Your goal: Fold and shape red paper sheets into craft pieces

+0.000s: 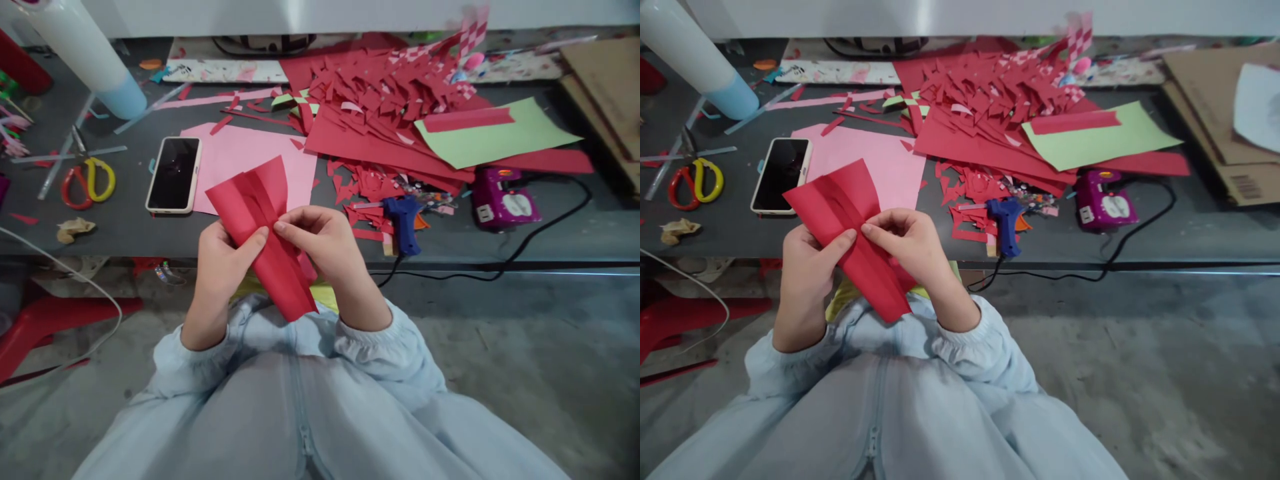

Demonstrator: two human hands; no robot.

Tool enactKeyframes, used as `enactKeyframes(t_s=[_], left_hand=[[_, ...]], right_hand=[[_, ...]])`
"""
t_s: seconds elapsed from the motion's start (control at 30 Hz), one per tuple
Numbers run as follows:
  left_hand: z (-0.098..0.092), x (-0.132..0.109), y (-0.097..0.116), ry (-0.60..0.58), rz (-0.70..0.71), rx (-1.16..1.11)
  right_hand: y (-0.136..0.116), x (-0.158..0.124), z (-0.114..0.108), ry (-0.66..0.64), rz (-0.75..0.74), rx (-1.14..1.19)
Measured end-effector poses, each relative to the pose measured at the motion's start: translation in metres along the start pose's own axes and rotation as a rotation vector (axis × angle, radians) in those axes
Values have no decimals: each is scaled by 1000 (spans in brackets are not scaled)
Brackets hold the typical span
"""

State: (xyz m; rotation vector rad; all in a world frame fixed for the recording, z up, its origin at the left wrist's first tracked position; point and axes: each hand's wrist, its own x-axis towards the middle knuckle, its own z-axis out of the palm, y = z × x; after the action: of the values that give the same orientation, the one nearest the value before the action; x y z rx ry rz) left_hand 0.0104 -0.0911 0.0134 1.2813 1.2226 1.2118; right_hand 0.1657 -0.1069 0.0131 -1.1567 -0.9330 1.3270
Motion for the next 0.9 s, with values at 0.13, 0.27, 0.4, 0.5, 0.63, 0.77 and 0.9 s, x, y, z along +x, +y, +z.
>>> enactKeyframes(t_s=[0.13,0.27,0.4,0.5,0.63,0.77,0.9], left_hand=[[5,-2,2,32,-24,-7],[9,-2,-1,38,-30,-51],[10,-2,-2,40,-32,-58],[10,-2,-1,45,-40,-77],[10,-2,0,49,-52,-72],[7,1,0,39,-48,-8],[4,3,2,23,-31,43]], right_hand=[[0,0,-1,-12,17,44],[-1,-3,3,24,45,122],[-1,-5,7,76,78,185],[0,-5,9,96,79,210],[1,-5,7,85,51,221],[3,-2,0,38,50,149],[6,1,-6,1,33,48]])
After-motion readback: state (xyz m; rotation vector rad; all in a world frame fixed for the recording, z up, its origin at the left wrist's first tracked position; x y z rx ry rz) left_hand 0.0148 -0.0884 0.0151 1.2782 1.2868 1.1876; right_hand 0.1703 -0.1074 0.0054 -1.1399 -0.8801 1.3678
